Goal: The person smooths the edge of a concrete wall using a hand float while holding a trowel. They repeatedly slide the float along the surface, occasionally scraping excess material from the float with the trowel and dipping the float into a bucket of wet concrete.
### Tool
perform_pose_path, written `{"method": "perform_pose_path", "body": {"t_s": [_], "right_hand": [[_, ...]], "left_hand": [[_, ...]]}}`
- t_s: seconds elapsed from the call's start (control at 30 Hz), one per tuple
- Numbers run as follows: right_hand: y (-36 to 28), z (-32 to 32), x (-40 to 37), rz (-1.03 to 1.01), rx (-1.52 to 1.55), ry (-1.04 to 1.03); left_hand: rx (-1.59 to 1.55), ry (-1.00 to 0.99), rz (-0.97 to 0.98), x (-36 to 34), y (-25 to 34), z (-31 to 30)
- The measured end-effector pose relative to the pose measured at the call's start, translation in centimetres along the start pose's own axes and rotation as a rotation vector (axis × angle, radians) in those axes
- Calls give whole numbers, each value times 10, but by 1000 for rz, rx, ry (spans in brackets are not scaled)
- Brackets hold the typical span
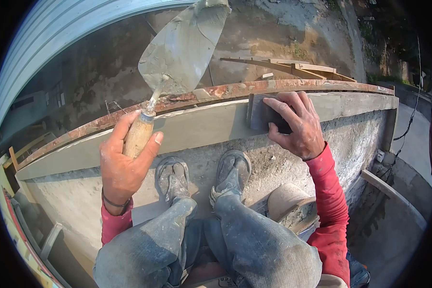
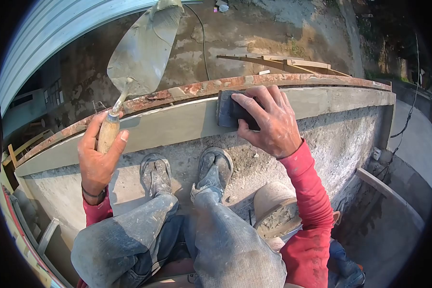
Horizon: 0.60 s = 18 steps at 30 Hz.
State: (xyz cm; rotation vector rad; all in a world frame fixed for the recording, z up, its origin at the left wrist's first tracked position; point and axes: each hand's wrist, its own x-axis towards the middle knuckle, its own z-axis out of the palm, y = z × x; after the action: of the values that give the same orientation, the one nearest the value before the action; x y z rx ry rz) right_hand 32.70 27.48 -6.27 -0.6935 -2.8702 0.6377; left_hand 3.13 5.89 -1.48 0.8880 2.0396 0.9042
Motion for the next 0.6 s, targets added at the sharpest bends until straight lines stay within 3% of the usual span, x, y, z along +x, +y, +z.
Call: {"method": "perform_pose_path", "body": {"t_s": [0.17,0.37,0.5,0.6], "right_hand": [[-30,12,-3,-111,122,-174],[22,-2,-12,64,-60,60],[3,-15,-31,-24,31,-190],[19,-22,-25,94,-2,-32]], "left_hand": [[6,34,59,0,-3,0],[-17,66,55,-1,-7,-2],[17,26,84,-3,-13,-5],[-20,31,37,-1,-9,-2]]}}
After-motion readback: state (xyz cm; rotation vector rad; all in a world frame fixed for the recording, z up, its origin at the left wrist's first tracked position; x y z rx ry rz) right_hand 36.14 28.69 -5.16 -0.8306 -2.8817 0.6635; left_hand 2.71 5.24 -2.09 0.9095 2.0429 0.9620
